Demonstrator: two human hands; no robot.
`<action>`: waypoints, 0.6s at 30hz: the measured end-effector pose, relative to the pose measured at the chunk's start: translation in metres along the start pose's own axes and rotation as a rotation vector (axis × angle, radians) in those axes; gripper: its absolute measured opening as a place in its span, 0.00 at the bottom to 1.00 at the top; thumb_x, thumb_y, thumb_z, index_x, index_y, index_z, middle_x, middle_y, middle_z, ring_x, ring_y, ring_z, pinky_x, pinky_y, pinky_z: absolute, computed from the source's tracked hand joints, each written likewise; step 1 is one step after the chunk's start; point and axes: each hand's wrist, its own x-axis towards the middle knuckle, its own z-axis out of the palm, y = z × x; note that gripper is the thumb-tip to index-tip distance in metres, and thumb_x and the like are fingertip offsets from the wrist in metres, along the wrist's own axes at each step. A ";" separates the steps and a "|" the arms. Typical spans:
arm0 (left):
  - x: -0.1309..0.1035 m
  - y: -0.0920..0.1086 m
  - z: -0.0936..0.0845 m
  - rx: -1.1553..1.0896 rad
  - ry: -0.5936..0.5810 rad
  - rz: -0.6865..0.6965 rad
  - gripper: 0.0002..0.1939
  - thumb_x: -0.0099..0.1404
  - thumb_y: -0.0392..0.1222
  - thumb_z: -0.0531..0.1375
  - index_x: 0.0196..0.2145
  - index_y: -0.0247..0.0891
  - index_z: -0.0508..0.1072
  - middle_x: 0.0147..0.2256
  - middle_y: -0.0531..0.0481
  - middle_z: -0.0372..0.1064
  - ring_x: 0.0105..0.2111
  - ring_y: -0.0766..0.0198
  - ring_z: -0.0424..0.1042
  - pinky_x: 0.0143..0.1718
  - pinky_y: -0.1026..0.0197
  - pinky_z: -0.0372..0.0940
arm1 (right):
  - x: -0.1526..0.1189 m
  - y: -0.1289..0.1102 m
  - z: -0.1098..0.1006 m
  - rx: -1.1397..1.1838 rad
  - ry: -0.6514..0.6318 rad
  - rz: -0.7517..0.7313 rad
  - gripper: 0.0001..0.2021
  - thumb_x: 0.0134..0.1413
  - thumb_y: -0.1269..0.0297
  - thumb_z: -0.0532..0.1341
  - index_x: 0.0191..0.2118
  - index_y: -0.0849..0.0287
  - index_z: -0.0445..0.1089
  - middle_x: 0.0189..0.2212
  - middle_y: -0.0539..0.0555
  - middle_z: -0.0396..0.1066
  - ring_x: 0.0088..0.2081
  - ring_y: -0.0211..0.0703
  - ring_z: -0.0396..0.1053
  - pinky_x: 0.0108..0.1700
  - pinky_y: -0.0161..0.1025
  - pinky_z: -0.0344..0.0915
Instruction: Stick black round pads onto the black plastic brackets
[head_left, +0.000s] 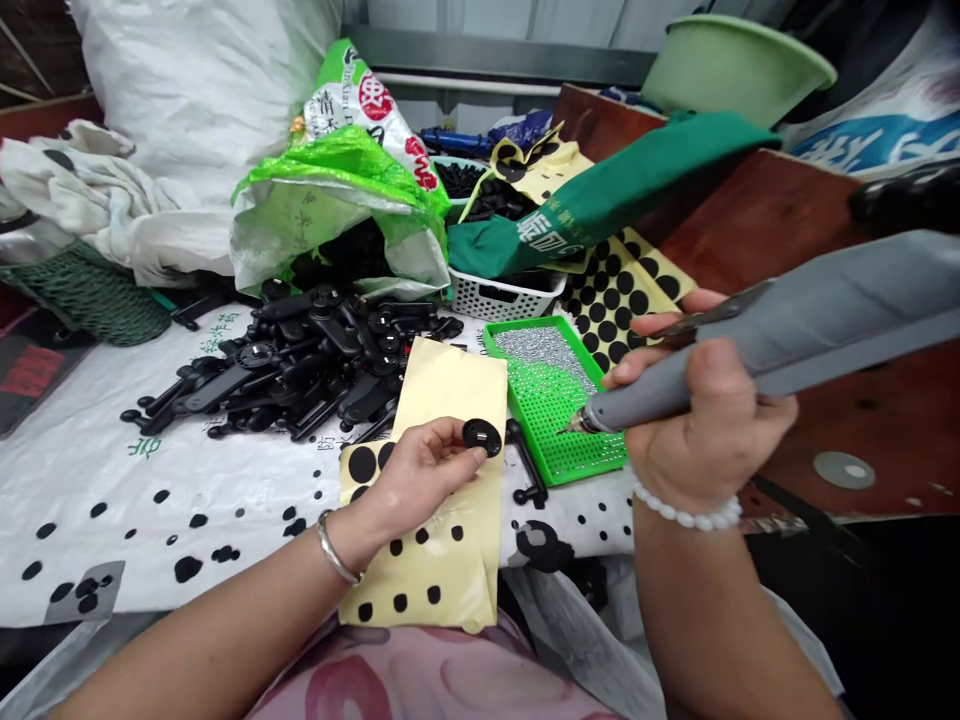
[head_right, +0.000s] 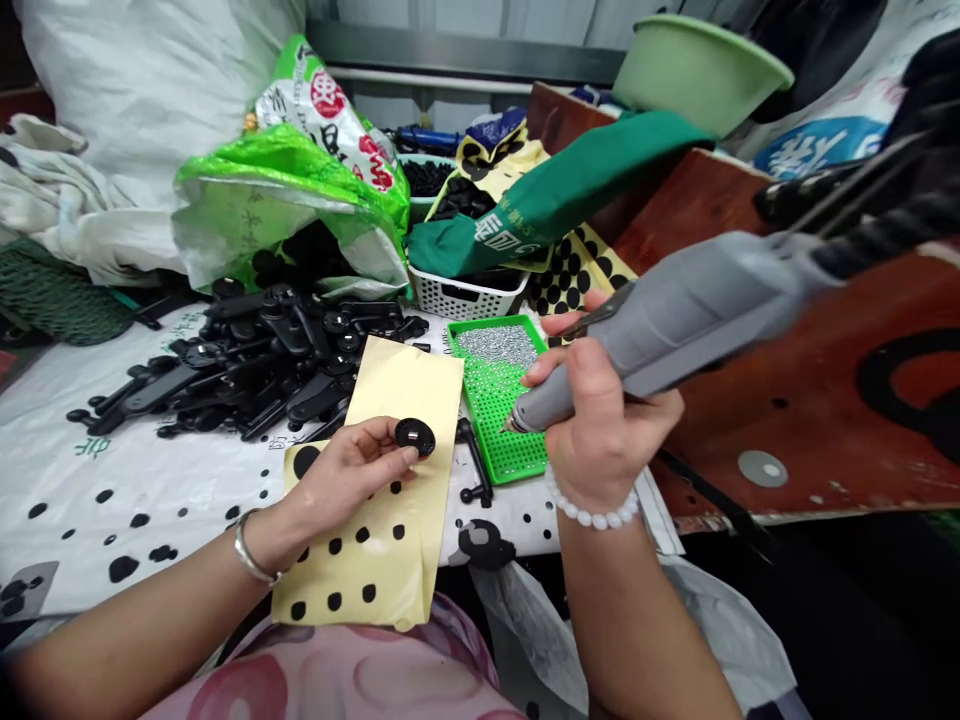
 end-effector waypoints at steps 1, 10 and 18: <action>0.005 0.001 0.003 0.022 -0.051 0.042 0.09 0.56 0.41 0.60 0.34 0.33 0.70 0.31 0.48 0.70 0.30 0.66 0.69 0.34 0.61 0.66 | 0.001 0.002 -0.002 -0.013 -0.022 0.011 0.10 0.51 0.61 0.57 0.39 0.55 0.69 0.32 0.54 0.67 0.20 0.37 0.63 0.22 0.41 0.62; 0.056 0.015 0.029 0.851 -0.479 0.717 0.11 0.60 0.34 0.54 0.41 0.34 0.71 0.44 0.39 0.69 0.45 0.55 0.68 0.48 0.53 0.61 | 0.007 -0.004 -0.004 0.030 -0.124 -0.011 0.11 0.53 0.56 0.55 0.41 0.50 0.68 0.33 0.51 0.69 0.21 0.38 0.65 0.23 0.40 0.64; 0.085 0.010 0.033 0.891 -0.390 0.760 0.12 0.60 0.35 0.55 0.42 0.34 0.71 0.55 0.38 0.59 0.52 0.54 0.62 0.53 0.51 0.57 | 0.022 -0.005 -0.024 -0.230 -0.080 -0.039 0.12 0.58 0.56 0.53 0.43 0.53 0.67 0.37 0.53 0.72 0.28 0.40 0.72 0.31 0.39 0.68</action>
